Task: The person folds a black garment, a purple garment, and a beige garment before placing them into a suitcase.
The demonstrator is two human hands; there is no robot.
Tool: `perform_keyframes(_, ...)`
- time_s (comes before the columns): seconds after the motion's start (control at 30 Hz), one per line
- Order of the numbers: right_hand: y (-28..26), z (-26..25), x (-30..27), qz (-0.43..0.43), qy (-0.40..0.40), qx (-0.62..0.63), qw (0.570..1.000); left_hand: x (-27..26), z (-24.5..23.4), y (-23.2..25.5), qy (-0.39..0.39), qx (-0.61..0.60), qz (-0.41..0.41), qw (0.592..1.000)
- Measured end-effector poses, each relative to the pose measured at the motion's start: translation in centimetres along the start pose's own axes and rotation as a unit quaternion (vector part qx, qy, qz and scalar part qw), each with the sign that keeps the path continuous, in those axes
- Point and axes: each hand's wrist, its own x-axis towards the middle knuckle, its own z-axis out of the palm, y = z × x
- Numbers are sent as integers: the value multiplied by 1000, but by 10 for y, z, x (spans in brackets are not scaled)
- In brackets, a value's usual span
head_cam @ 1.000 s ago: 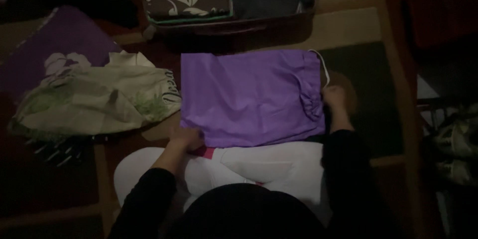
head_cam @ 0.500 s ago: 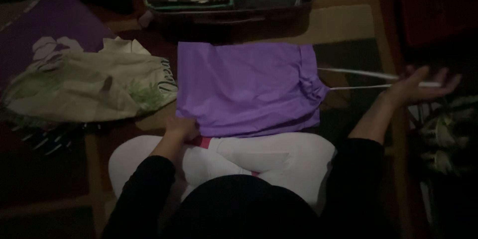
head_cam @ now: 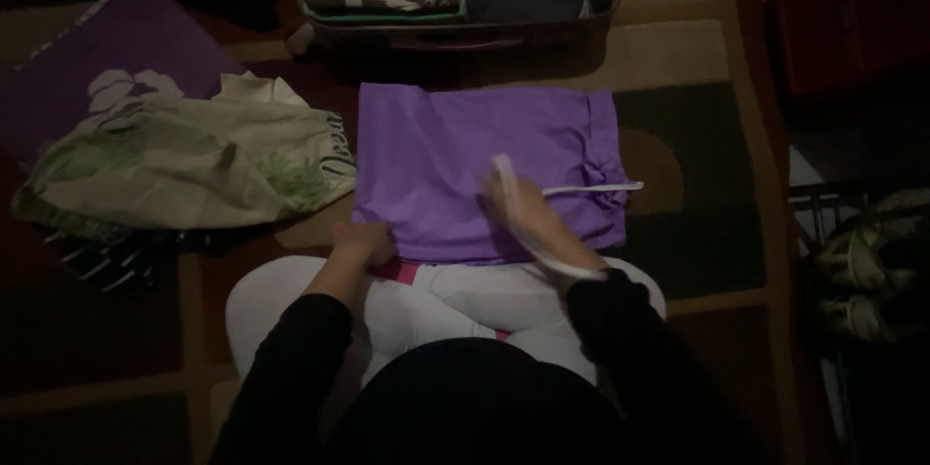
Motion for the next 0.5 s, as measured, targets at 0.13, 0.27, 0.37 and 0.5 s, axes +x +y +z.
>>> perform_keyframes(0.13, 24, 27, 18, -107, -171, -455, 867, 1, -3, -2, -16, 23, -7, 1000)
perform_keyframes(0.27, 79, -10, 59, -143, -67, -176, 972, 6, 2, -3, -4, -6, -2, 1000)
perform_keyframes(0.37, 100, -67, 67, -34, 193, -178, 964, 3, -1, -1, -6, -11, -1, 1000)
perform_keyframes(0.5, 118, -103, 53, 9, 301, -308, 903, 1, -2, -2, 2, -2, 2, 1000)
